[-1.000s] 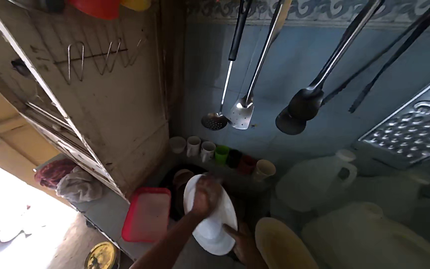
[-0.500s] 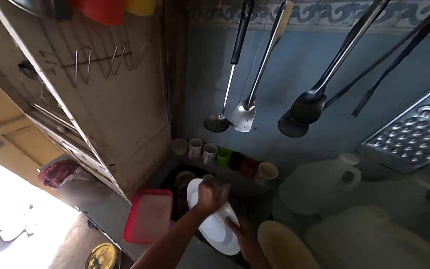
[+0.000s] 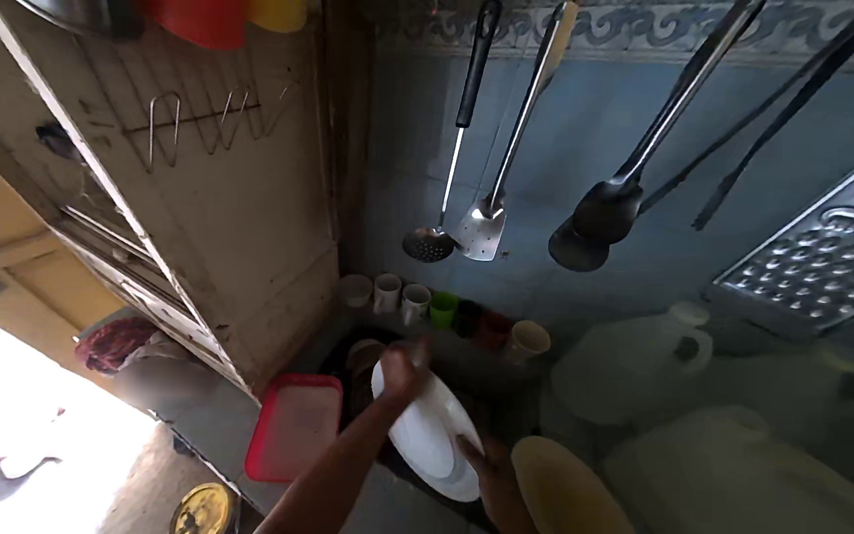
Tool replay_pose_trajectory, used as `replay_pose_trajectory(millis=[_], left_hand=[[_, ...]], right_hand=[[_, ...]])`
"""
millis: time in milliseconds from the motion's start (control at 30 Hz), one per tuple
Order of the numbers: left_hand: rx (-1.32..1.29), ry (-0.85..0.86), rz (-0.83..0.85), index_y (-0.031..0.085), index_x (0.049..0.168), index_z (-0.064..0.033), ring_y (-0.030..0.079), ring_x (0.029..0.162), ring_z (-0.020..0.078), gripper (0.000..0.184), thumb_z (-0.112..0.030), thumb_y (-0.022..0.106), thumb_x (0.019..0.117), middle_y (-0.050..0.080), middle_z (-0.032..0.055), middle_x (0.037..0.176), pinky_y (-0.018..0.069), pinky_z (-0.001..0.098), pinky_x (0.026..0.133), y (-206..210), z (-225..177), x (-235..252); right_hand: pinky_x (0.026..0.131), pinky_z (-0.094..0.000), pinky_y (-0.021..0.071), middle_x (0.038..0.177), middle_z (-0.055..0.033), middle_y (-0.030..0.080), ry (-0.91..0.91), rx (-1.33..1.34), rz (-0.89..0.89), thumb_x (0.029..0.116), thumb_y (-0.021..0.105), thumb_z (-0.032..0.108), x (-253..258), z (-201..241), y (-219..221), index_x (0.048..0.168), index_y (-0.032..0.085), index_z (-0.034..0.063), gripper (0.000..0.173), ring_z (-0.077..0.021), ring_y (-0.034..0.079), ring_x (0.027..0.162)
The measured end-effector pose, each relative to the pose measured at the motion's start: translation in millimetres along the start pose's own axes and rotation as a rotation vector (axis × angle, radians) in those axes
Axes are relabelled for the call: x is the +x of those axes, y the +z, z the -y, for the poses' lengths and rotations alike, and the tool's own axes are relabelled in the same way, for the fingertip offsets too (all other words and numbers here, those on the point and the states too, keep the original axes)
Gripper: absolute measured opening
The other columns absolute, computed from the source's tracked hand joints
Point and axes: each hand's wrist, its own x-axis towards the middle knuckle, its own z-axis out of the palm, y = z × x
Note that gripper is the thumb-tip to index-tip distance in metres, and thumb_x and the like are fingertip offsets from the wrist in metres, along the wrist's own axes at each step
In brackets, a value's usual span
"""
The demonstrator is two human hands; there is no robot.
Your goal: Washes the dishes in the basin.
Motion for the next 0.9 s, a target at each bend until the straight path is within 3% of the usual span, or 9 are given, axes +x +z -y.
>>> replay_pose_trajectory(millis=[67,133,300,367,467,533,600,767,900], left_hand=[[-0.045,-0.259,-0.032,0.069,0.115,0.0070,0.066,0.111,0.0405,0.041,-0.028,0.049,0.1085,0.070,0.0276,0.110,0.0487,0.0551,0.102,-6,8,23],[0.059,-0.172,0.032,0.069,0.119,0.0073,0.066,0.115,0.0426,0.039,-0.025,0.049,0.1080,0.070,0.0289,0.115,0.0474,0.0551,0.105,-5,0,10],[0.128,0.916,-0.253,0.075,0.073,-0.0052,0.072,0.069,0.0247,0.032,-0.028,0.062,0.0930,0.073,0.0095,0.071,0.0591,0.0406,0.068,50,10,-34],[0.099,0.759,-0.229,0.077,0.081,-0.0002,0.074,0.080,0.0305,0.030,-0.024,0.063,0.0929,0.075,0.0151,0.080,0.0595,0.0452,0.079,45,14,-25],[0.054,-0.092,0.052,0.067,0.123,0.0099,0.062,0.122,0.0420,0.037,-0.020,0.054,0.1051,0.067,0.0301,0.122,0.0458,0.0517,0.109,10,9,5],[0.061,-0.441,0.085,0.062,0.132,0.0041,0.059,0.128,0.0399,0.043,-0.030,0.046,0.1098,0.063,0.0270,0.132,0.0444,0.0544,0.109,3,8,26],[0.168,-0.409,0.172,0.062,0.131,0.0048,0.059,0.128,0.0402,0.042,-0.028,0.048,0.1087,0.063,0.0272,0.131,0.0443,0.0538,0.109,1,-4,17],[0.312,0.482,-0.073,0.079,0.088,-0.0005,0.075,0.087,0.0379,0.031,-0.026,0.063,0.0959,0.075,0.0190,0.085,0.0584,0.0549,0.080,31,-5,-19],[-0.034,-0.118,0.111,0.067,0.120,0.0119,0.063,0.118,0.0420,0.037,-0.020,0.054,0.1053,0.067,0.0316,0.118,0.0461,0.0527,0.108,-1,-4,8]], right_hand=[[0.086,-0.0208,0.0552,0.098,-0.0060,0.071,0.005,-0.049,0.029,0.0985,0.056,0.005,-2,-3,-4,0.115,0.066,-0.0077,0.023,-0.0003,0.066,0.090],[0.088,-0.0236,0.0534,0.101,-0.0104,0.070,0.036,-0.129,0.086,0.1011,0.056,0.007,0,7,-1,0.117,0.065,-0.0088,0.024,-0.0037,0.065,0.092],[0.096,-0.0211,0.0480,0.113,-0.0206,0.066,-0.056,-0.201,0.011,0.0964,0.057,-0.002,6,12,15,0.122,0.058,-0.0167,0.029,-0.0076,0.061,0.105],[0.096,-0.0195,0.0485,0.114,-0.0176,0.068,-0.071,-0.069,-0.019,0.0977,0.055,-0.001,9,5,13,0.122,0.061,-0.0158,0.029,-0.0044,0.062,0.106],[0.087,-0.0198,0.0559,0.099,-0.0045,0.071,0.028,0.135,-0.036,0.1007,0.050,0.001,4,-4,5,0.115,0.064,-0.0082,0.023,0.0003,0.067,0.092],[0.085,-0.0214,0.0577,0.095,-0.0024,0.072,0.068,0.199,-0.047,0.1001,0.049,0.001,0,-8,2,0.113,0.065,-0.0060,0.022,-0.0011,0.068,0.088],[0.083,-0.0214,0.0579,0.092,-0.0012,0.071,0.077,0.208,-0.047,0.0992,0.049,-0.001,0,-10,3,0.111,0.065,-0.0055,0.020,-0.0011,0.068,0.086],[0.083,-0.0208,0.0587,0.090,0.0031,0.073,0.035,0.196,-0.015,0.0979,0.051,0.000,2,-2,4,0.107,0.067,-0.0010,0.019,-0.0001,0.069,0.085],[0.080,-0.0187,0.0580,0.086,0.0046,0.072,-0.037,0.147,-0.075,0.0975,0.051,-0.001,-4,11,-1,0.104,0.068,-0.0033,0.018,0.0028,0.068,0.082]])
